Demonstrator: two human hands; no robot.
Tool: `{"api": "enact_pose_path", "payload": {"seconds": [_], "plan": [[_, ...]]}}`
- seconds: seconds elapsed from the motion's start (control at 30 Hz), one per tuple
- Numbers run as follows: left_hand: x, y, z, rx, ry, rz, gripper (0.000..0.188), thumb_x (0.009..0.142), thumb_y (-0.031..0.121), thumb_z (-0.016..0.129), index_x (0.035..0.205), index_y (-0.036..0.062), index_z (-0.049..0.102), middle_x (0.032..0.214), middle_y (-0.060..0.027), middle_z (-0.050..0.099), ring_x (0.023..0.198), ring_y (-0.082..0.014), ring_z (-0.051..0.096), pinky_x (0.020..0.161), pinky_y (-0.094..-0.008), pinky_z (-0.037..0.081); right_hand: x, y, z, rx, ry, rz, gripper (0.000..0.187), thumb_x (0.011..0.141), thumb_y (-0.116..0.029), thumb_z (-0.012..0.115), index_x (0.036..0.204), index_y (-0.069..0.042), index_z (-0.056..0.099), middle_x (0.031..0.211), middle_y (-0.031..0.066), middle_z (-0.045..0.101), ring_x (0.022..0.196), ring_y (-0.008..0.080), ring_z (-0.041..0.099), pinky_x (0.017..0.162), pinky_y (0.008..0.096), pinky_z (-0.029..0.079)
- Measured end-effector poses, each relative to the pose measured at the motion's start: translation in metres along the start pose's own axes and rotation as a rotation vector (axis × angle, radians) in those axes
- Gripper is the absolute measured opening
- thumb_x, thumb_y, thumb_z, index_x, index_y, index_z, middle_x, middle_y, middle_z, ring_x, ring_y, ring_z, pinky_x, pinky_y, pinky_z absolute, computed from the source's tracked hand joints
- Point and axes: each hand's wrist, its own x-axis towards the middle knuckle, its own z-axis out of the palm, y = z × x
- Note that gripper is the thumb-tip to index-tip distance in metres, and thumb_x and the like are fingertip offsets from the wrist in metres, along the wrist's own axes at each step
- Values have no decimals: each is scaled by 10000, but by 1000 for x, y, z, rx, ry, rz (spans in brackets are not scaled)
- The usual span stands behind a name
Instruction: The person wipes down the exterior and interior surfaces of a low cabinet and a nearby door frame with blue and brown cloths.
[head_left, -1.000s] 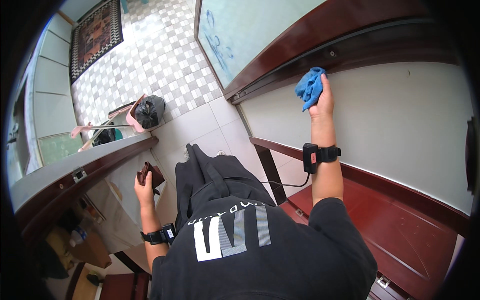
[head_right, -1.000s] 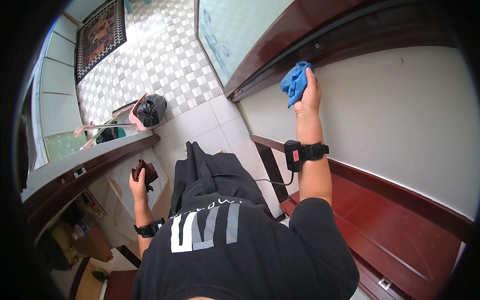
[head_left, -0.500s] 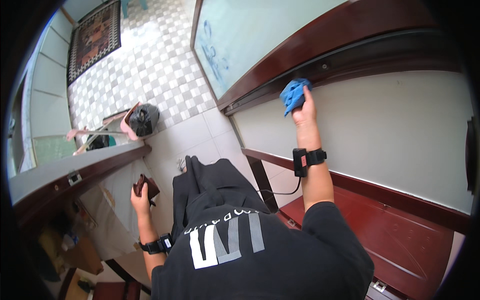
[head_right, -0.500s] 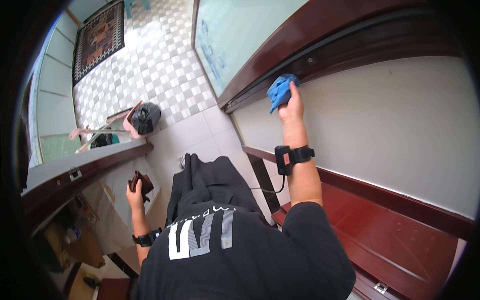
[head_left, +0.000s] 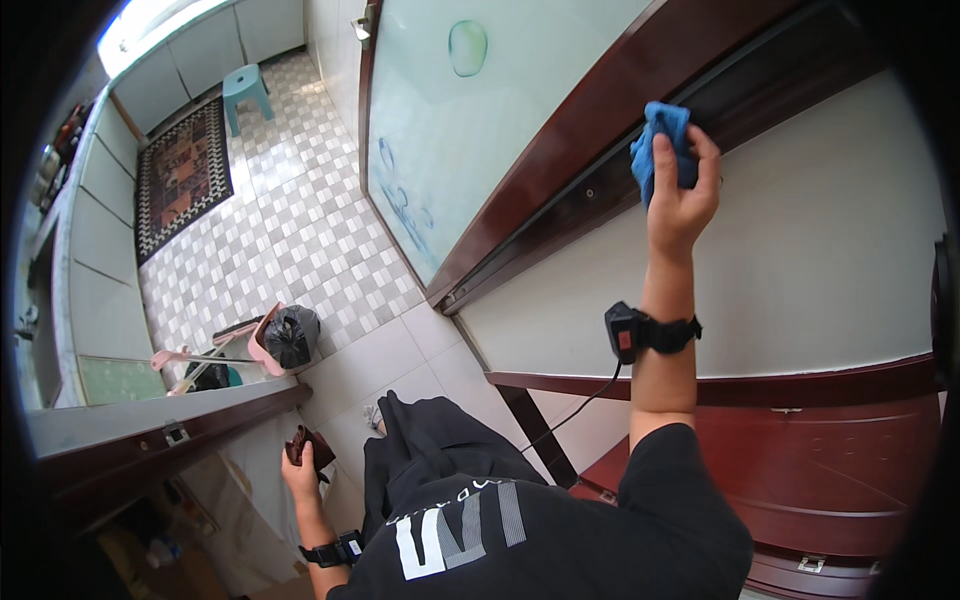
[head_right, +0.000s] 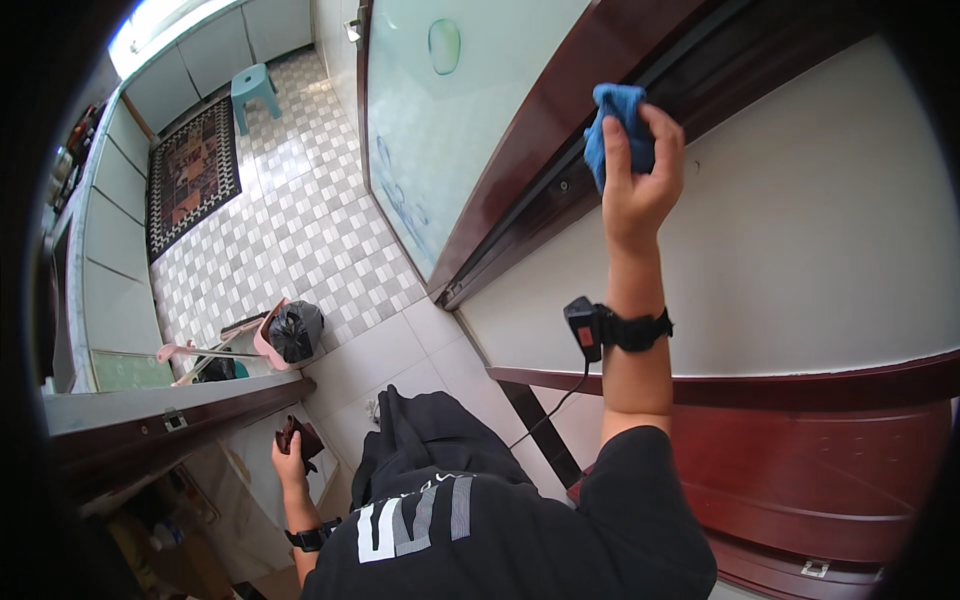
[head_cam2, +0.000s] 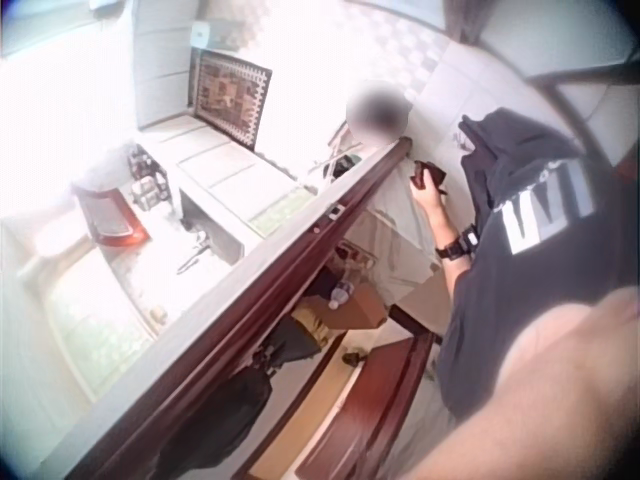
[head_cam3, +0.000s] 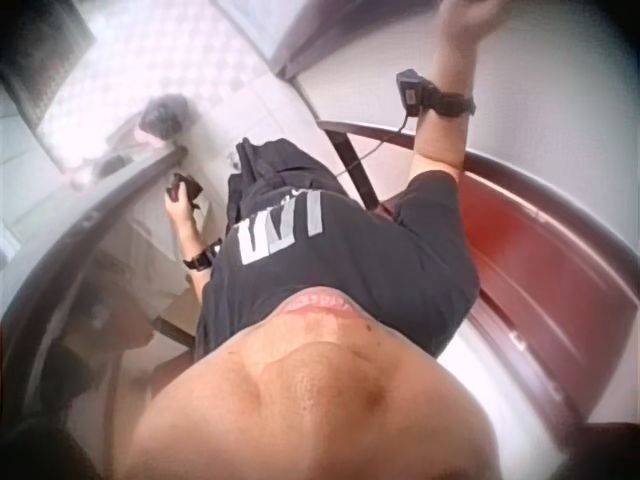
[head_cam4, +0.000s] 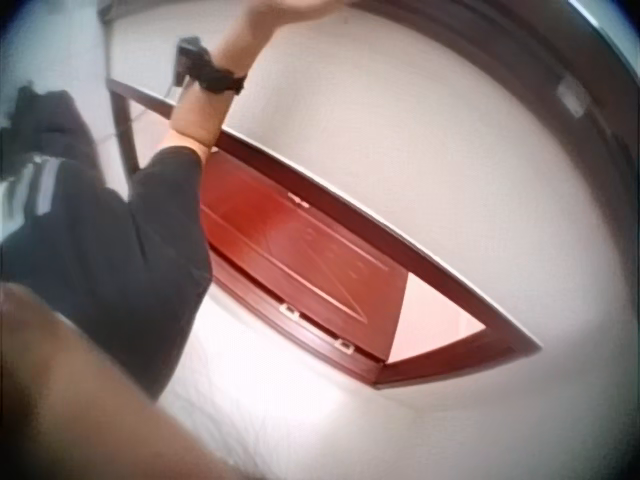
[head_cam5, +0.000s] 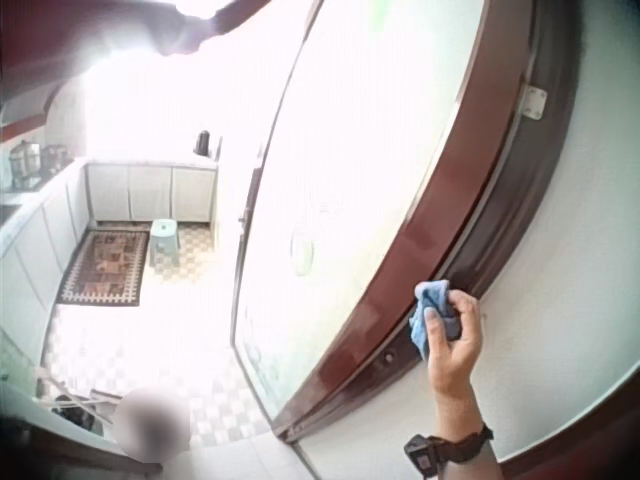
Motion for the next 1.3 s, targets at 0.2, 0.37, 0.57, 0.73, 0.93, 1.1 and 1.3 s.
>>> {"api": "enact_pose_path", "payload": {"seconds": [0.2, 0.37, 0.57, 0.73, 0.93, 1.1, 1.3], "plan": [[1, -5, -7, 30, 3, 29, 252, 821, 142, 647, 1001, -19, 573, 896, -61, 604, 794, -132, 570, 733, -277, 480, 53, 7, 28, -407, -78, -248, 167, 806, -169, 663, 939, -68, 675, 960, 36, 585, 791, 224, 613, 664, 305, 523], [-2, -19, -22, -40, 73, -2, 259, 822, 132, 644, 1011, -26, 567, 915, -64, 600, 802, -133, 569, 739, -278, 480, 3, 3, 50, -499, -293, -161, 141, 793, -141, 635, 922, -84, 629, 970, 31, 577, 805, 233, 586, 705, 328, 508], [-2, -36, -35, 52, 139, 0, 275, 802, 161, 674, 976, -30, 581, 897, -73, 622, 809, -138, 581, 736, -284, 480, -169, 13, 89, -528, -1209, 210, 155, 804, -236, 606, 808, -88, 651, 900, 98, 610, 839, 308, 611, 725, 418, 495], [0, 14, -33, 194, 227, -52, 447, 756, 299, 713, 998, -52, 579, 862, -121, 644, 792, -173, 603, 729, -307, 484, -237, 1, 79, -68, -1260, 400, 216, 767, -225, 657, 919, -74, 690, 887, 149, 657, 822, 317, 629, 745, 380, 490], [-12, 26, -68, 248, 252, 25, 368, 770, 285, 686, 963, -15, 593, 862, -136, 649, 799, -228, 624, 723, -328, 475, -261, -18, 93, 353, -1302, 804, 345, 816, -263, 660, 1000, 28, 651, 916, 132, 671, 840, 210, 643, 764, 318, 490], [-40, 14, -117, 273, 478, -13, 397, 785, 332, 668, 976, -9, 596, 878, -140, 649, 837, -268, 625, 748, -349, 475, -221, -70, 103, 1147, -1246, 1601, 380, 936, -295, 498, 1159, 10, 536, 1009, 107, 637, 888, 189, 631, 825, 303, 506], [-46, 10, -176, 301, 787, -37, 471, 818, 339, 633, 1121, -10, 542, 1103, -187, 588, 1033, -319, 559, 857, -379, 439, -173, -127, 107, 1712, -1011, 1847, 548, 924, -390, 488, 1295, 7, 416, 1219, 148, 549, 1081, 233, 564, 923, 350, 463]]}}
